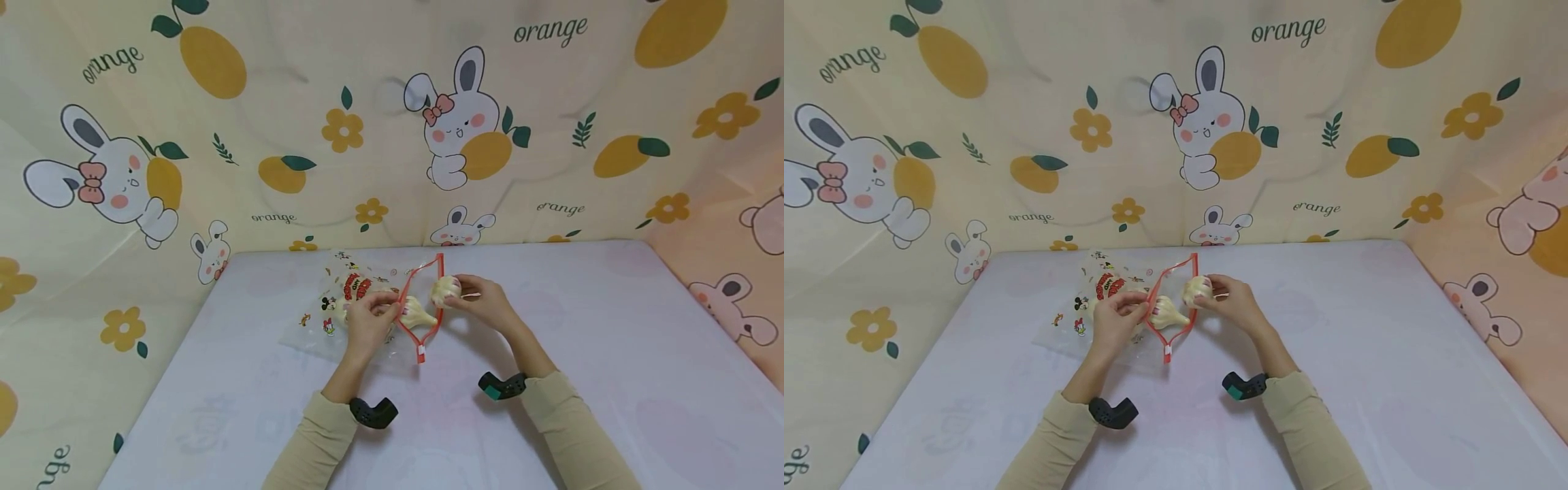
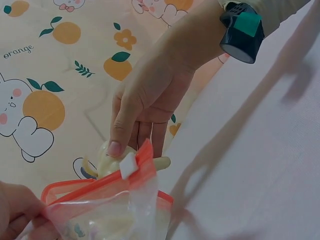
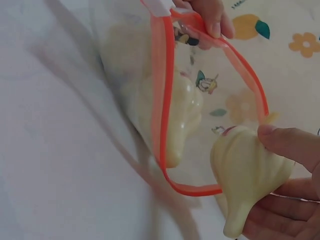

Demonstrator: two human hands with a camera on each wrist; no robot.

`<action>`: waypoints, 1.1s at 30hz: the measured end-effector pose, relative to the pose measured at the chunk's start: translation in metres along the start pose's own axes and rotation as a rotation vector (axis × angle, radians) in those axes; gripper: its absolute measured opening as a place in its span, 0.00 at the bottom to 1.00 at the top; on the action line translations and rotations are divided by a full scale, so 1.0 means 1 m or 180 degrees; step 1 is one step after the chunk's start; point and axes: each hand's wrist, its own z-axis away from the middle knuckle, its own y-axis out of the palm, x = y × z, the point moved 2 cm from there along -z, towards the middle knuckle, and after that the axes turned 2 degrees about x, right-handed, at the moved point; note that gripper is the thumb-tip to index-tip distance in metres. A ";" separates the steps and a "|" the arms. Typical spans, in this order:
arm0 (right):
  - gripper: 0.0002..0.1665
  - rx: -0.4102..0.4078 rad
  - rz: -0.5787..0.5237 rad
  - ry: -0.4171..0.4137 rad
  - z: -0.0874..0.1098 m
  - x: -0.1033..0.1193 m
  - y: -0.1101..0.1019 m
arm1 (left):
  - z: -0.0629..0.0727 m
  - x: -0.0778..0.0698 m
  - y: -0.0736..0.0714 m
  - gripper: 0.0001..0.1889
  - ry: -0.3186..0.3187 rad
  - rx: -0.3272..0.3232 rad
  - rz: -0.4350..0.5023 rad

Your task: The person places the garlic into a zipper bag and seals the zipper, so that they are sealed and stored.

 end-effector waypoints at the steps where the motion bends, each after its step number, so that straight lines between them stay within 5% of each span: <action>1: 0.34 -0.0010 0.0000 -0.0003 0.000 0.000 0.001 | 0.000 0.000 0.000 0.08 0.0005 -0.0002 0.0000; 6: 0.32 -0.0010 -0.0010 -0.0076 0.001 0.002 0.006 | 0.002 -0.007 0.000 0.09 -0.0027 -0.0019 -0.0032; 11: 0.31 -0.0043 0.0022 -0.0081 0.001 0.003 0.009 | 0.012 -0.030 -0.003 0.08 -0.0064 -0.0012 -0.0104; 16: 0.30 -0.0114 0.0055 -0.0101 0.002 0.006 0.011 | 0.016 -0.038 -0.004 0.08 0.0065 -0.0033 -0.0116; 25: 0.30 -0.0204 -0.0021 -0.0063 0.001 0.007 0.018 | 0.000 -0.004 0.000 0.08 -0.0001 -0.0008 -0.0053; 33: 0.31 -0.0205 -0.0179 -0.0050 0.002 0.007 0.024 | 0.000 -0.001 -0.001 0.08 0.0039 -0.0029 -0.0059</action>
